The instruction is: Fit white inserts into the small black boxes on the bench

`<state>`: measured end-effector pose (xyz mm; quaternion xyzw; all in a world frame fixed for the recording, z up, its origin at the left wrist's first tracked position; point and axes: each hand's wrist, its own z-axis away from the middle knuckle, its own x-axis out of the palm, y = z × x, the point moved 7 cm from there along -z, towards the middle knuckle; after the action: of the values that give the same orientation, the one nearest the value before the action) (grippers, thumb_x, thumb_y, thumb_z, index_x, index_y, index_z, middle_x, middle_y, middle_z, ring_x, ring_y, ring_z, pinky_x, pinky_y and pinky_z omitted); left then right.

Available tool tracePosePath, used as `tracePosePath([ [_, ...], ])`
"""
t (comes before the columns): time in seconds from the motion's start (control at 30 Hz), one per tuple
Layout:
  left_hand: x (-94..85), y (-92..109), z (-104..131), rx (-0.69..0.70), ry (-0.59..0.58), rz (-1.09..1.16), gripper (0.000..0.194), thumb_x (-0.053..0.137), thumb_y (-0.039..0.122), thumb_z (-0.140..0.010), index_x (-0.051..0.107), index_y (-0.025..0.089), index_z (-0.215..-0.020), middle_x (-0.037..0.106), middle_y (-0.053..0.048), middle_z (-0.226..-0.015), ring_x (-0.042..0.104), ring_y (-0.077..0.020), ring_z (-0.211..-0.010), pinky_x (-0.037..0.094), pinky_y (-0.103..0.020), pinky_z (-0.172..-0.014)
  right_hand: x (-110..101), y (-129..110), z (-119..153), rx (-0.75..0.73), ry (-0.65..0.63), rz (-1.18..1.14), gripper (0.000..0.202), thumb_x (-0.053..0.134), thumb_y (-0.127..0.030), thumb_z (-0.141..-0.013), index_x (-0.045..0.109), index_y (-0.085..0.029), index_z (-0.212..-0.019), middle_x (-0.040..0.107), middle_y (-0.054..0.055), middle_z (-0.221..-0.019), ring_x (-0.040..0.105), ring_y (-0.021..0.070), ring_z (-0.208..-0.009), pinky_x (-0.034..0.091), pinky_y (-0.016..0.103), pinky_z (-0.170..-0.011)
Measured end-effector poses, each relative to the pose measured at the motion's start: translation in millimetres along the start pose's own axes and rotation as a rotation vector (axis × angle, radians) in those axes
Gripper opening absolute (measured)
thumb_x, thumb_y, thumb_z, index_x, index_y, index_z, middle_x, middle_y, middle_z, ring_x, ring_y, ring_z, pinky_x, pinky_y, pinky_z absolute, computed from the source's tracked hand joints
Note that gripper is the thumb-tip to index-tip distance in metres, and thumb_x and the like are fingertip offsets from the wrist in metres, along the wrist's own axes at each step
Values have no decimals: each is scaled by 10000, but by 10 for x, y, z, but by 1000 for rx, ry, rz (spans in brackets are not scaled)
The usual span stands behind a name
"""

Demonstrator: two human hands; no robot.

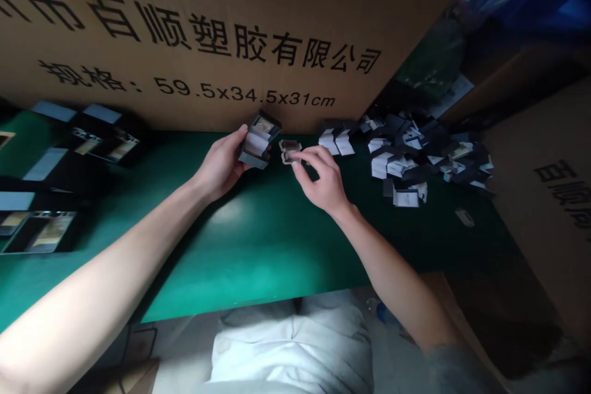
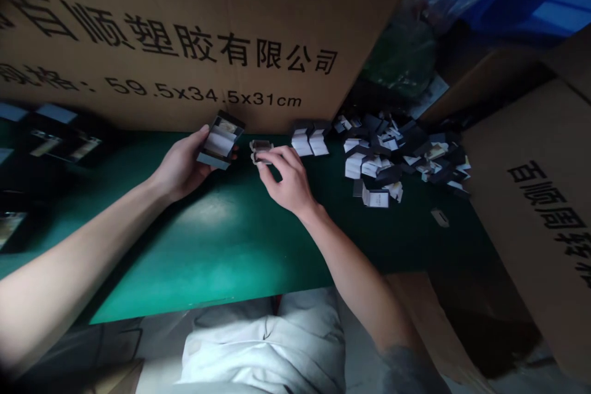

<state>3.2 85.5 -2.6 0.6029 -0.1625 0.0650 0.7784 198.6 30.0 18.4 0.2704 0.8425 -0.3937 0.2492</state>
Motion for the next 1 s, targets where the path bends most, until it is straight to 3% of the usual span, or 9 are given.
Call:
tracePosePath([
  [0.17,3,-16,8,-22,-14,-16,340,611,437,-1049,752,128,-1044,830,-129,-987,811,-250,-951,645,-283,-767,123,176,-47,46,-40,46,415,408,-356,-1112,705,-250,-1382,687,121,-1441,585,299,-1368,464,548,-1227],
  [0.47,-9,-33,10,-38,-52,-57,381,613,458,-1044,775,115,-1075,836,-137,-965,818,-265,-920,654,-313,-801,71,164,-16,67,-32,-24,217,586,-287,-1053,780,-244,-1140,754,86,-1114,673,248,-1085,578,431,-1006],
  [0.73,12,-31,31,-56,-73,-65,375,584,427,-1066,795,117,-1074,846,-126,-962,821,-242,-894,659,-295,-806,81,275,0,160,-54,-21,162,733,-315,-983,791,-244,-1117,716,77,-1041,637,264,-1051,583,433,-940],
  [0.9,-5,-42,14,-57,-71,-80,385,594,441,-1059,788,110,-1089,844,-141,-973,823,-257,-885,661,-304,-783,65,292,-10,232,-96,-14,140,746,-184,-901,796,-205,-1031,707,63,-948,645,249,-972,565,398,-878],
  [1.0,2,-28,18,-64,-53,-73,372,569,406,-1073,778,100,-1104,841,-135,-957,824,-247,-879,661,-293,-770,31,270,-24,270,-87,-40,77,784,-205,-872,785,-203,-948,708,41,-909,659,224,-920,543,372,-860],
])
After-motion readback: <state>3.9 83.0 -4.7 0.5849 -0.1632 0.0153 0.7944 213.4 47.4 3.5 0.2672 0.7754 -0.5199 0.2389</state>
